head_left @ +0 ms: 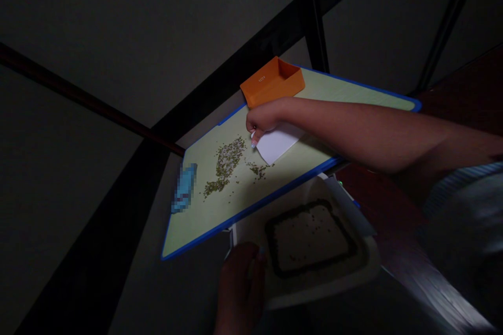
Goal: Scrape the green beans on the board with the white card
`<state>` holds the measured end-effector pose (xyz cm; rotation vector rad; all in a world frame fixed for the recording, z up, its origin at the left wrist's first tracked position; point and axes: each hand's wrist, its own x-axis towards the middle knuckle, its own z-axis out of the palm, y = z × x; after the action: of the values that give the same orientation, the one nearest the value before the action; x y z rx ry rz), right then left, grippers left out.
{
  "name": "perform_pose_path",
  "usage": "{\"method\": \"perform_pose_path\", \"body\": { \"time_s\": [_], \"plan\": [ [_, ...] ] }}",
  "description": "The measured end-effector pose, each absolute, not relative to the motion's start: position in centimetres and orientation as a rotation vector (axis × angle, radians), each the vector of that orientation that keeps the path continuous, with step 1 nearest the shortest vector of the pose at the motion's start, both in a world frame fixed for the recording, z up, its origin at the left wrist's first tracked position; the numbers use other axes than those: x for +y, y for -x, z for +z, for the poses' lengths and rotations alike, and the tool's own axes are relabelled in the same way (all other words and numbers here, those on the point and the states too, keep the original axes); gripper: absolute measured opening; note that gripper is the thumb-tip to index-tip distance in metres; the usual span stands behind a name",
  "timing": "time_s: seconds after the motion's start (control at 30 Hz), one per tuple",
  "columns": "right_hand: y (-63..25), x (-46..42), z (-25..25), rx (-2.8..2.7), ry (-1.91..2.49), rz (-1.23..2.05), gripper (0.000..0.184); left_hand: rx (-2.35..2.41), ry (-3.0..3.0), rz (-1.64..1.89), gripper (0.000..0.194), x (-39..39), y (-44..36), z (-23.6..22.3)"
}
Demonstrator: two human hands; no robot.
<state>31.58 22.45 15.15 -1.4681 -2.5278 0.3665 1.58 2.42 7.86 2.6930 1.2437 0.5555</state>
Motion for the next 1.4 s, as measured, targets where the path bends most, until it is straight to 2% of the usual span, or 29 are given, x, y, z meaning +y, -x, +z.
{"method": "perform_pose_path", "body": {
  "time_s": [0.33,0.57,1.0,1.4],
  "plan": [
    [-30.7,22.4,15.3,-2.51,1.539,0.115,0.046,1.261,-2.687,0.554,0.027,2.5,-1.5,7.8],
    [-31.0,22.3,15.1,-2.534,1.533,0.308,0.041,1.249,-2.669,0.54,0.026,2.6,-1.5,7.8],
    [-32.0,23.1,15.1,-2.595,1.559,0.29,0.046,1.27,-2.61,0.485,0.033,2.5,-1.6,8.0],
    [-31.7,22.6,15.1,-2.615,1.562,0.512,0.04,1.26,-2.618,0.482,0.028,2.6,-1.5,8.0]
  ]
}}
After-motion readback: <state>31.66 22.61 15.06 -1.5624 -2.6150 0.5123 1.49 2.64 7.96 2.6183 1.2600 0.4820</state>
